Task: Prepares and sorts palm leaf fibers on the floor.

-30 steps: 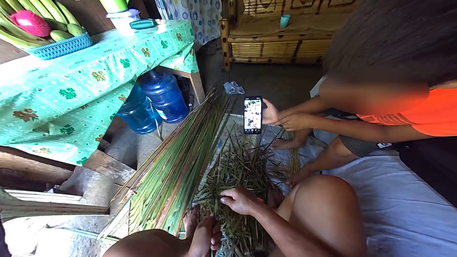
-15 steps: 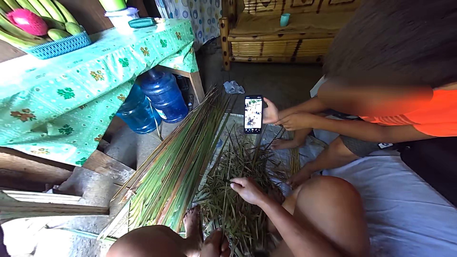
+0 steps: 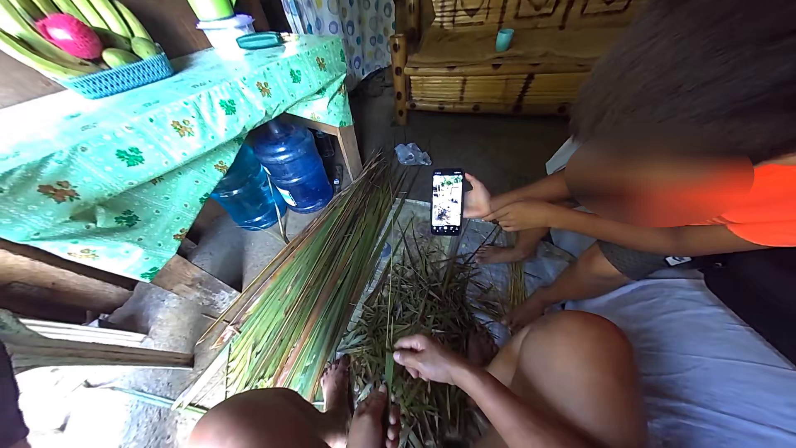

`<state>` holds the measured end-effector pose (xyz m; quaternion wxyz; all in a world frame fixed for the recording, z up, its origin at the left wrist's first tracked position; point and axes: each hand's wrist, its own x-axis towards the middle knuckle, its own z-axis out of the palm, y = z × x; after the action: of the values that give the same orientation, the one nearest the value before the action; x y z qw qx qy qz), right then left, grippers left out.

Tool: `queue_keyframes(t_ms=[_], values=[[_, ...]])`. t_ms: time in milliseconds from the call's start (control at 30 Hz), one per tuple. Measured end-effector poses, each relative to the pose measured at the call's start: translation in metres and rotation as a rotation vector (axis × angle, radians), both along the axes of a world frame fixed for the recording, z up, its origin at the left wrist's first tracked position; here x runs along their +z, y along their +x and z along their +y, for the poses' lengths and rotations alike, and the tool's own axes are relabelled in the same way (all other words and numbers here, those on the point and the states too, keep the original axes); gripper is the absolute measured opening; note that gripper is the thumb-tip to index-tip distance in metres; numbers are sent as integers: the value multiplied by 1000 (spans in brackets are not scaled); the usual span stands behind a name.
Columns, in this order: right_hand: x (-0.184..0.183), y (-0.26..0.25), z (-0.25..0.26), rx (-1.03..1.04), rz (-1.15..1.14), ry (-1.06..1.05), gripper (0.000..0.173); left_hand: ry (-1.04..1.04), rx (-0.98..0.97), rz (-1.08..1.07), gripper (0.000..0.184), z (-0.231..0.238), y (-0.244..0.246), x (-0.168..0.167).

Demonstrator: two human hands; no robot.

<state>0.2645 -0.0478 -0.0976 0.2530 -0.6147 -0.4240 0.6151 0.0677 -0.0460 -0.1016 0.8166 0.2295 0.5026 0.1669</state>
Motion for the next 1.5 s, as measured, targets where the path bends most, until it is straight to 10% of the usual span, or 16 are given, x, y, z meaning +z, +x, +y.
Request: queue_keyframes(t_ms=[233,700,1000,1500], values=[[2,-8,-3,342,-146,221,33,-107,96,-91,37,11,-1,-2],[-28,40,23,0,-408,163,39,-117,-1,-111,37,-7,-12,1],[3,-7,-2,254,-245,161,38,1,49,-26,34,1,-3,-5],[-24,19,14,-11,-411,115,40,58,-85,-74,34,-12,-11,-3]])
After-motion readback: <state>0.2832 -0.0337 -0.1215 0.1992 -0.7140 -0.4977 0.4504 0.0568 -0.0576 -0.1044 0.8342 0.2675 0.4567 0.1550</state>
